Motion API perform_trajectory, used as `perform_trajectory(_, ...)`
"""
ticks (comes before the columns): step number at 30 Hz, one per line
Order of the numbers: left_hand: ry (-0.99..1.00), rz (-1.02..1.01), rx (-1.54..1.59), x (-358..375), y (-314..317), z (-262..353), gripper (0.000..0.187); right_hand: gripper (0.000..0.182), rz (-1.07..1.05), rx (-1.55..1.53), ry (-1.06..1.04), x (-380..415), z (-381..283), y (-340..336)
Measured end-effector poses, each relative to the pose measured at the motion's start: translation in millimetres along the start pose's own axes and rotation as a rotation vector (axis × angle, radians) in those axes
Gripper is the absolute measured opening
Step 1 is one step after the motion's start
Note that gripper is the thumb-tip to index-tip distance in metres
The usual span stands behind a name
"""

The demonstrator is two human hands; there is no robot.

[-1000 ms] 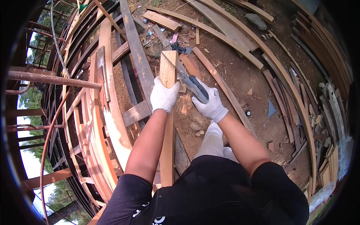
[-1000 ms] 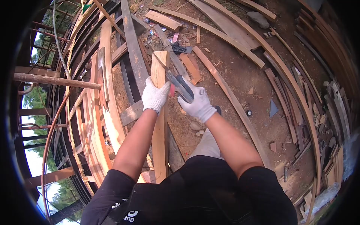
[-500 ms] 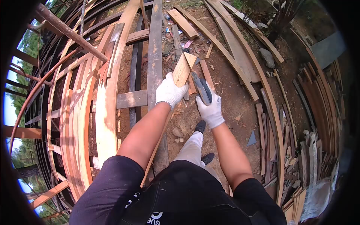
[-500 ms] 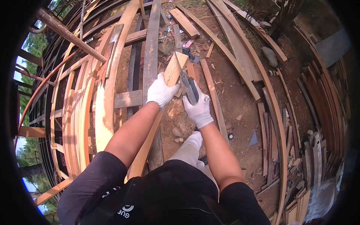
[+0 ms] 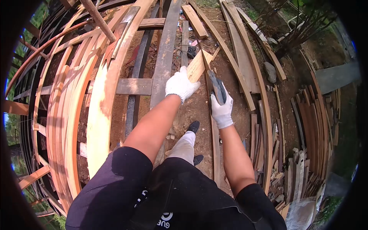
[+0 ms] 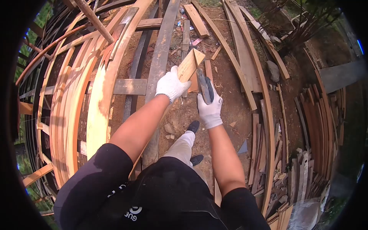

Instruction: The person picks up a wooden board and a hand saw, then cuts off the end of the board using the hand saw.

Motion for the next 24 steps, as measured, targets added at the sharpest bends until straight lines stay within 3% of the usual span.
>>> perform_trajectory(2, 0.011, -0.006, 0.028, -4, -5, 7, 0.073, 0.048, 0.025, 0.069, -0.050, -46, -9, 21)
perform_trajectory(4, -0.001, -0.036, 0.037, 1, -2, 6, 0.072, 0.045, 0.016, 0.049, -0.037, -43, -16, 10)
perform_trajectory(5, 0.005, -0.049, 0.033, -1, -1, 4, 0.072, 0.043, 0.002, 0.016, 0.020, -20, -18, 5)
perform_trajectory(7, 0.027, -0.015, 0.021, -5, -3, 3, 0.072, 0.061, -0.084, -0.027, 0.171, 55, -2, -27)
perform_trajectory(8, 0.032, -0.018, 0.011, -5, 2, 1, 0.073, 0.071, -0.111, 0.081, 0.030, 87, -25, -53)
perform_trajectory(9, 0.018, -0.028, 0.015, -1, -1, 4, 0.075, 0.074, -0.152, -0.002, 0.146, 120, -30, -73)
perform_trajectory(10, 0.008, -0.013, 0.028, -1, -1, 3, 0.075, 0.073, -0.113, 0.011, 0.055, 137, -38, -85)
perform_trajectory(12, -0.009, -0.046, -0.004, -5, -5, 4, 0.076, 0.067, -0.096, -0.045, -0.001, 102, -31, -71)
perform_trajectory(13, 0.012, -0.026, 0.006, -4, -4, 3, 0.075, 0.062, -0.085, -0.111, 0.114, 73, 1, -46)
perform_trajectory(15, 0.013, -0.037, 0.020, -2, -2, -1, 0.075, 0.053, -0.053, -0.069, 0.117, -22, 17, 10)
perform_trajectory(16, 0.014, -0.038, 0.044, -3, -3, 1, 0.074, 0.050, -0.037, 0.047, 0.015, -50, 2, 26)
perform_trajectory(18, 0.021, -0.035, 0.030, -9, -7, 9, 0.074, 0.048, -0.027, 0.051, 0.016, -66, -1, 21)
perform_trajectory(20, 0.036, -0.059, 0.056, 0, -6, 6, 0.074, 0.048, -0.133, 0.019, 0.184, -17, -12, -1)
perform_trajectory(22, 0.018, -0.045, 0.015, -3, 1, 1, 0.077, 0.062, -0.068, 0.115, 0.006, 64, -26, -41)
perform_trajectory(24, 0.008, -0.058, 0.021, -4, 0, 2, 0.078, 0.065, -0.121, 0.011, 0.068, 121, -53, -80)
Point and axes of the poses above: each hand's wrist, its own x-axis away from the middle knuckle, its own y-axis out of the palm, z = x × y, the point moved 7 cm from there along -x, towards the middle knuckle, and after that the axes turned 6 degrees about x, right-handed, at the moved point
